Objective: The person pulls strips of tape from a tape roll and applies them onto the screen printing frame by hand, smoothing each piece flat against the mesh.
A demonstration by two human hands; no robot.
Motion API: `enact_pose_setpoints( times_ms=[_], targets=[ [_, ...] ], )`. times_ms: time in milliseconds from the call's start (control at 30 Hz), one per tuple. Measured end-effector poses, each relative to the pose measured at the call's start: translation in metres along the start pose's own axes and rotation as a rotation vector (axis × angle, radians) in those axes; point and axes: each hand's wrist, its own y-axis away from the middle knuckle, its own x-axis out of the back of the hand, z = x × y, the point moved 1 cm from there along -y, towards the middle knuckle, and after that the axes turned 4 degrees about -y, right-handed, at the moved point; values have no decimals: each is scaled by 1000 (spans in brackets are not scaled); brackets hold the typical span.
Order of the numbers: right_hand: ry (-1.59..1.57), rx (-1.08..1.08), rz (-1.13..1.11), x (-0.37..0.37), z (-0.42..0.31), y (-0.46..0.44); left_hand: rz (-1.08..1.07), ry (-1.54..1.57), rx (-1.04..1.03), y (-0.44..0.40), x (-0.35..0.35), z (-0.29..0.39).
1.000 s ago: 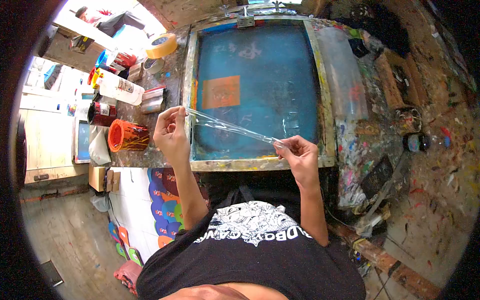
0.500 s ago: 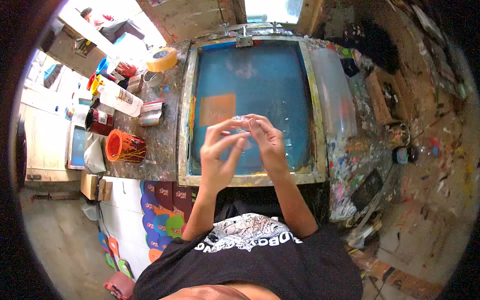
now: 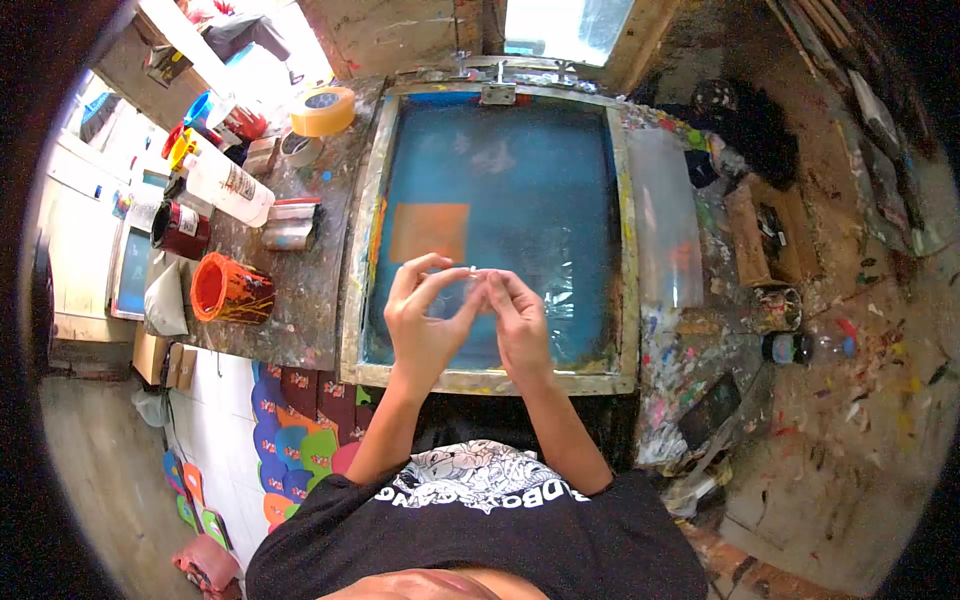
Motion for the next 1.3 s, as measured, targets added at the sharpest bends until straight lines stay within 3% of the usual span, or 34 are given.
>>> enact_pose_setpoints(
  times_ms=[100, 167, 233, 300, 333, 367, 400, 467, 533, 600, 633, 667, 700, 733, 767, 833, 933, 1033, 1133, 1300],
  targets=[
    [198, 63, 96, 5, 0, -7, -177, -38, -54, -6, 20, 14],
    [189, 38, 9, 10, -1, -12, -350, -100, -317, -6, 30, 21],
    [362, 62, 23, 8, -5, -15, -379, -114, -319, -8, 41, 11],
    [852, -4, 76, 5, -17, -9, -331, -225, -326, -10, 50, -2],
    [923, -4, 53, 15, -18, -11, -322, -248, -258, -14, 58, -4],
    [922, -4, 48, 28, -14, -14, -296, -245, -218, -14, 61, -16],
    [898, 165, 1, 33, -14, -17, -312, -260, -181, -16, 64, -23],
    [809, 151, 15, 41, -12, -13, -330, -274, -141, -13, 60, -32],
    [723, 51, -2, 27, -22, -6, -402, -63, 11, -1, 42, -42],
    [635, -38, -20, 7, -31, 0, -512, 582, 430, 13, 17, -38],
    [732, 39, -102, -9, -33, 7, -507, 912, 612, 20, 3, -35],
    [828, 120, -185, -20, -29, 12, -511, 913, 613, 22, -7, -30],
    [830, 119, -178, -26, -11, 18, -465, 1243, 758, 24, -16, -25],
    [947, 282, -252, -29, 11, 24, -406, 1572, 902, 25, -23, -21],
    [1061, 444, -325, -31, 23, 29, -416, 1576, 910, 24, -24, -14],
    [941, 406, -311, -39, 13, 29, -234, 1250, 574, 18, -17, 2],
    [783, 390, -316, -42, 4, 8, -168, 982, 351, 41, -17, 11],
    [765, 425, -359, -43, 5, 5, -31, 1003, 230, 30, -1, 29],
    [537, 224, -459, -60, 13, 41, 67, 661, 20, 8, 14, 5],
    [579, 287, -444, -67, -19, 24, 21, 507, -87, 13, -5, 2]
  ],
)
